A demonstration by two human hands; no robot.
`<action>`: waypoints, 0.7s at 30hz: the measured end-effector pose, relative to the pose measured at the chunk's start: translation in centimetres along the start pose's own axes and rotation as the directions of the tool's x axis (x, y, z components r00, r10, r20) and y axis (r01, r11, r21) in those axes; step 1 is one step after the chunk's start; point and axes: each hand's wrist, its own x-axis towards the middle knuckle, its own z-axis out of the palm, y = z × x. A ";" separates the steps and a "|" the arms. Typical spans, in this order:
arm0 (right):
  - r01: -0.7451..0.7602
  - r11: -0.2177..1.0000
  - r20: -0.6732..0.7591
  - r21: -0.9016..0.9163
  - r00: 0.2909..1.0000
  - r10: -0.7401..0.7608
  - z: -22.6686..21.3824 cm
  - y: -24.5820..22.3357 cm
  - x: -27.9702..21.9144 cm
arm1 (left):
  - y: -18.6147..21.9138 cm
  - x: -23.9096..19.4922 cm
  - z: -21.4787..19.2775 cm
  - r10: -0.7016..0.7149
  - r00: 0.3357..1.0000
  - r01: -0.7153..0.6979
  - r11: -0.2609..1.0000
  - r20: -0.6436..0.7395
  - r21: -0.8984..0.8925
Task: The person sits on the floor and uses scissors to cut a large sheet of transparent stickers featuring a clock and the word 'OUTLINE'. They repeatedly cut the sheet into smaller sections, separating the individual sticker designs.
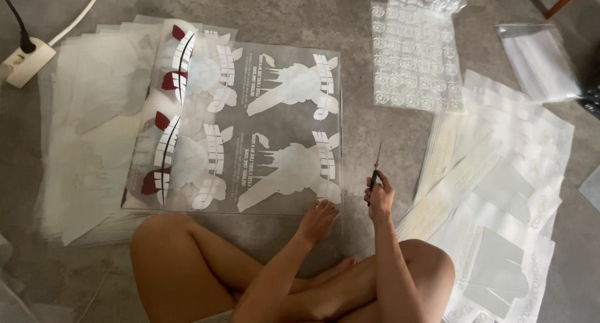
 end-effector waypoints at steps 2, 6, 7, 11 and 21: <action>0.027 0.999 -0.007 0.024 1.000 -0.027 0.3 -0.2 -0.7 | 1.6 0.3 -2.7 -0.049 0.998 0.049 0.999 0.040 -0.007; -0.001 0.999 0.013 0.032 1.000 0.000 -1.0 1.4 -2.6 | 4.1 0.6 -1.1 -0.099 0.982 0.086 0.993 0.163 0.083; -0.004 1.000 0.033 0.028 0.999 0.003 -1.6 1.8 -2.9 | 4.6 0.7 0.1 -0.093 0.977 0.057 0.981 0.192 0.187; -0.025 0.996 0.023 0.090 0.999 0.023 -2.5 1.0 -4.3 | 4.1 0.3 3.3 0.066 0.998 -0.065 0.995 -0.002 0.071; -0.068 0.953 -0.036 0.296 0.996 0.082 -2.7 3.1 -1.7 | -13.7 -8.5 -19.7 -0.815 0.579 -0.245 -0.196 0.019 -0.949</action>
